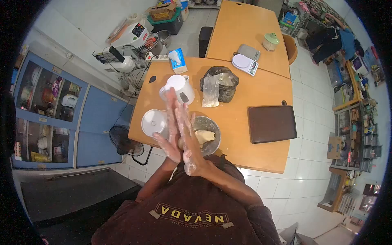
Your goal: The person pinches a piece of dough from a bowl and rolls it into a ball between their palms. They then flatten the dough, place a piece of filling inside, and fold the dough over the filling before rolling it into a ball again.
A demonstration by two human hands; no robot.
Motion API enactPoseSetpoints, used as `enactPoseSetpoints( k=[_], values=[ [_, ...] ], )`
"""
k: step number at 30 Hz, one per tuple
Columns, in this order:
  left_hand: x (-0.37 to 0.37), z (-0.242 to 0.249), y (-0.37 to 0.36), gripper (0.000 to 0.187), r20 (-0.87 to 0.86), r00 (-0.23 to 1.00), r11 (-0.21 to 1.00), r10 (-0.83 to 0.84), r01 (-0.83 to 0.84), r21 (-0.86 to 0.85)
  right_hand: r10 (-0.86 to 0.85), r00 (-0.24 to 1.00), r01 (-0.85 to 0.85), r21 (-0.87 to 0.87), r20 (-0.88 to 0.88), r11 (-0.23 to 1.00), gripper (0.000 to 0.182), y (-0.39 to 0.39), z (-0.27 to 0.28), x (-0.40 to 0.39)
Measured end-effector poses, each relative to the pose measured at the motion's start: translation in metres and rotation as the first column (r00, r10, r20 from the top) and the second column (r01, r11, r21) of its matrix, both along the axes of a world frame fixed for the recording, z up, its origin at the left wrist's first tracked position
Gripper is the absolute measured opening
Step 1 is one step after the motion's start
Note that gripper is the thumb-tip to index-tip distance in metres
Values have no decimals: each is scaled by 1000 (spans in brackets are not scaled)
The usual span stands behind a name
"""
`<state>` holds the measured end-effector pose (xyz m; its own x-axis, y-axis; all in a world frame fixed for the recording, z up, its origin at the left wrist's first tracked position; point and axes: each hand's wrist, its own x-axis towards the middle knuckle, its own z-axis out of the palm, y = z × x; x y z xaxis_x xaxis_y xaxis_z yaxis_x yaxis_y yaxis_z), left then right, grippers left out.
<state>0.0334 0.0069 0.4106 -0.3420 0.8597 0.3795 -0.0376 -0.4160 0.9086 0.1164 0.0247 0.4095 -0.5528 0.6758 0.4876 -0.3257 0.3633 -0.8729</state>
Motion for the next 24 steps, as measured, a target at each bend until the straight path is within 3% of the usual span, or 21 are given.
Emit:
enactPoseSetpoints(
  k=[2,4,7,10,12,14,16,21,22,24],
  values=[
    [12,-16,-10,120,13,999,999,-47,47,-14,32,986,-53,-127,-161,991,98,6,2,0],
    [16,2,-15,120,-57,997,997,-58,55,-46,-46,991,22,-192,-123,981,106,14,2,-2],
    [6,18,-7,119,15,999,999,-35,35,0,-80,994,87,-103,68,991,107,12,-15,-1],
    [2,7,-4,119,134,991,1000,13,-12,-4,3,1000,-2,-33,31,999,104,-3,-23,0],
    [10,2,-5,119,106,994,999,40,-39,-12,20,998,-23,-58,-51,998,104,-2,-15,2],
    [15,-2,-10,119,-37,999,999,-19,20,27,-17,991,7,-81,-131,997,104,6,4,0],
    [12,2,-18,120,-184,982,999,-33,30,-20,-109,993,105,-76,-51,992,108,13,2,-3],
    [-1,6,-9,114,111,994,1000,-20,21,-8,-29,998,25,69,60,997,102,-1,-17,-1],
    [2,2,-10,113,124,992,999,-36,38,-12,-21,999,17,99,38,995,102,-4,-15,0],
    [11,-13,-8,113,108,993,998,-53,51,24,-1,994,-1,-16,-108,1000,100,-2,6,1]
  ],
)
